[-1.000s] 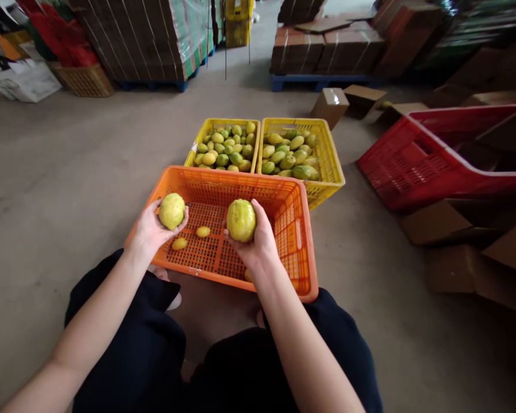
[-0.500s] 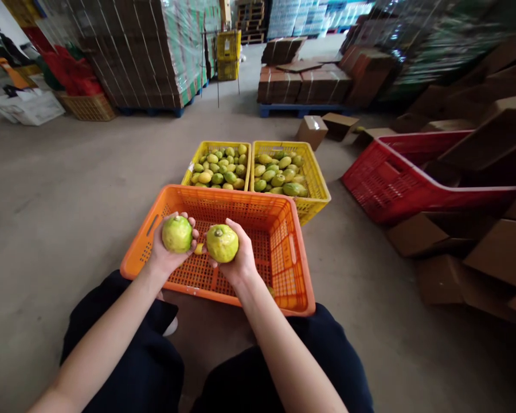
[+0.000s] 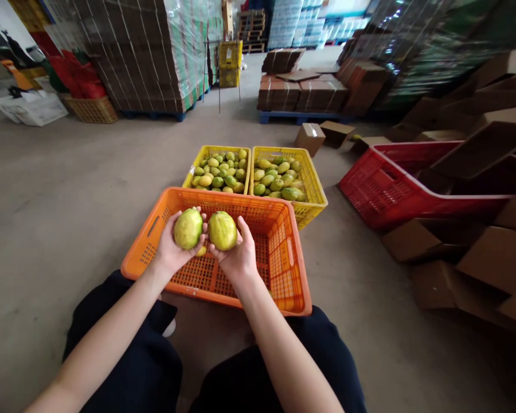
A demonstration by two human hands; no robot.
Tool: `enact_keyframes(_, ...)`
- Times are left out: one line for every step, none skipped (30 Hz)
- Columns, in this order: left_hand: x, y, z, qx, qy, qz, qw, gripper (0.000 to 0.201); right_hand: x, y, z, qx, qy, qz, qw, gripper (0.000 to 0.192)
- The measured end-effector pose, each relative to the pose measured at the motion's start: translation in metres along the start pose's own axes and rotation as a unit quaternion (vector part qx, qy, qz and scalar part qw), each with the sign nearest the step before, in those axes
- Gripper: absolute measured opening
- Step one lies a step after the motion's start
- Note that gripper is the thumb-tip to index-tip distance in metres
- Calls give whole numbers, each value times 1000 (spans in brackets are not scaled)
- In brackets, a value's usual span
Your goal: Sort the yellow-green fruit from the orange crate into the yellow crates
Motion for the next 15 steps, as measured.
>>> enact_keyframes(-1, 0, -1, 5, 3, 11, 1000, 32, -1, -1, -1, -2, 13, -15, 1000, 28)
enact_keyframes(-2, 1, -1, 8, 7, 19, 1000, 34, -3, -1, -1, -1, 27, -30, 999, 26)
enact_keyframes(-4, 0, -2, 8, 11, 25, 1000, 36, -5, -1, -2, -1, 43, -44, 998, 24)
enact_keyframes(-5, 0, -3, 8, 16, 28, 999, 38, -7, -2, -2, -2, 61, -55, 997, 24)
enact_keyframes(-7, -1, -4, 7, 21, 29, 999, 39, -9, -2, -3, -1, 79, -61, 995, 25)
enact_keyframes(-9, -1, -6, 7, 27, 29, 999, 40, -10, -3, -3, -2, 96, -62, 993, 27)
enact_keyframes(-12, -2, -8, 7, 35, 29, 999, 40, -12, -5, -3, -4, 109, -59, 992, 28)
enact_keyframes(-16, -3, -9, 6, 47, 31, 998, 40, -12, -7, -3, -8, 117, -56, 991, 28)
enact_keyframes(-20, -5, -11, 2, 60, 33, 998, 40, -12, -10, -2, -14, 121, -52, 991, 28)
enact_keyframes(-25, -8, -13, -6, 72, 36, 997, 39, -12, -14, -2, -22, 121, -50, 991, 26)
enact_keyframes(-30, -11, -15, -15, 82, 39, 996, 39, -11, -18, -1, -35, 116, -52, 991, 23)
enact_keyframes(-33, -14, -16, -22, 87, 41, 995, 38, -10, -23, -1, -50, 108, -57, 991, 21)
enact_keyframes(-36, -16, -17, -24, 87, 42, 995, 36, -8, -27, 0, -63, 98, -62, 991, 19)
enact_keyframes(-38, -17, -18, -19, 81, 43, 996, 33, -6, -31, 0, -74, 87, -68, 991, 19)
enact_keyframes(-39, -18, -18, -8, 74, 44, 996, 30, -4, -34, 1, -80, 78, -74, 991, 21)
Point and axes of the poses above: each hand's wrist, its own z-axis away from the middle knuckle, its own x-axis out of the palm, y = z × x, the point moved 6 cm from there along -z, towards the middle knuckle, and after that the axes turned 11 degrees about -x, right-handed, at the moved point
